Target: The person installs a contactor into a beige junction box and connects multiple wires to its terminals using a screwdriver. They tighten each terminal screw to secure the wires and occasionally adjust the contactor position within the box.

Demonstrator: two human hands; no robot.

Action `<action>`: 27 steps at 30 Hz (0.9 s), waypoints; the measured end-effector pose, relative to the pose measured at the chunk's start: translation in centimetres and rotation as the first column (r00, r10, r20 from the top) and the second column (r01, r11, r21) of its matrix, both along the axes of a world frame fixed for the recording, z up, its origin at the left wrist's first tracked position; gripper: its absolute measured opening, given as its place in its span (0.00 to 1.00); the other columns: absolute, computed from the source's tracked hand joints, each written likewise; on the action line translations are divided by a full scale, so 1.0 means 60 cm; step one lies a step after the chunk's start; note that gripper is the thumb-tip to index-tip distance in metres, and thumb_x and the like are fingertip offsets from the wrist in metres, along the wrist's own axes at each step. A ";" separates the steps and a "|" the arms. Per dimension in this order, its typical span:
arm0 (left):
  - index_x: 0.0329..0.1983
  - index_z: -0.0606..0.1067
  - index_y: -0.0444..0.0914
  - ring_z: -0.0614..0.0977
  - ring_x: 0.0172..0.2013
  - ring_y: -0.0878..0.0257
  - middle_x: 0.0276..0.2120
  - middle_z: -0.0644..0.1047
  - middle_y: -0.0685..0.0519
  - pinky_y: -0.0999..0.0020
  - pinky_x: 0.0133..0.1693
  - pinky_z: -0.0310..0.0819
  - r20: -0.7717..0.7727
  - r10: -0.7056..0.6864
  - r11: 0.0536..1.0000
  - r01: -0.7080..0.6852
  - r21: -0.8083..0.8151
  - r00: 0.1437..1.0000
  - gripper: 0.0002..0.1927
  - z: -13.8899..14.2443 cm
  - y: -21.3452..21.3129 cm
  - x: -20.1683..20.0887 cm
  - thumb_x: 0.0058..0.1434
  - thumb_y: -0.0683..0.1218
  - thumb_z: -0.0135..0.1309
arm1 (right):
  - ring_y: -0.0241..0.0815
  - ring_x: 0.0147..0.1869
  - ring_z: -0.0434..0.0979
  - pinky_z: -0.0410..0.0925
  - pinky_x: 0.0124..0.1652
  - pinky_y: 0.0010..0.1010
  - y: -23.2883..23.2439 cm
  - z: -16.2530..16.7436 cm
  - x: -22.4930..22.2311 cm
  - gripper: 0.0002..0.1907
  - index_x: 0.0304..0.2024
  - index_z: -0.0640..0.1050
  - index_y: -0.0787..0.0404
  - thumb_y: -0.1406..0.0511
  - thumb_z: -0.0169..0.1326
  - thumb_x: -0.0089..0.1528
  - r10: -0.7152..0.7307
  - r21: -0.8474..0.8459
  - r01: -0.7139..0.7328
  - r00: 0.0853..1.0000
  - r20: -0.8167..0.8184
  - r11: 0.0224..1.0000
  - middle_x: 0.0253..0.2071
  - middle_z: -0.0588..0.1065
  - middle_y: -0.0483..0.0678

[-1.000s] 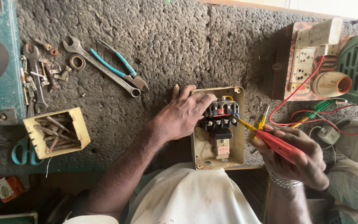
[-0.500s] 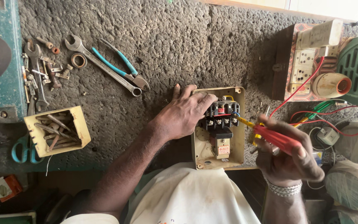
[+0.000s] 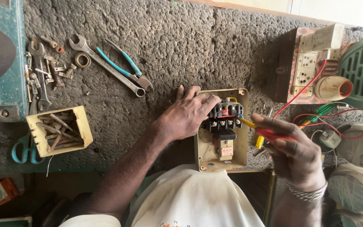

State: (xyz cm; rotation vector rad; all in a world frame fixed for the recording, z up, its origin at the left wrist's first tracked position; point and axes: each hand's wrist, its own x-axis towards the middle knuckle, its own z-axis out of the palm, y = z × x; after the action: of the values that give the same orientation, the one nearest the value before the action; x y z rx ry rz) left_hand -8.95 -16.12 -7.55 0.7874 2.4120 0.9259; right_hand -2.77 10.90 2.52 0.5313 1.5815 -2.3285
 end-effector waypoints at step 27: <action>0.54 0.77 0.43 0.74 0.58 0.50 0.54 0.78 0.49 0.41 0.58 0.62 -0.340 0.076 0.996 -0.088 -0.021 0.937 0.20 0.078 0.019 -0.016 0.56 0.43 0.62 | 0.42 0.45 0.79 0.77 0.45 0.32 0.020 0.070 0.092 0.19 0.60 0.72 0.64 0.74 0.54 0.67 -0.260 0.296 0.566 0.700 -0.665 0.770 0.45 0.76 0.52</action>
State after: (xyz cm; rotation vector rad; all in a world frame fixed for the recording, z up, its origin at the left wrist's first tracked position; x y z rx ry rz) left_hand -9.94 -14.98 -2.87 0.9016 2.7699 0.8298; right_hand 2.72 12.07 6.73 0.2903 2.6442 -2.5823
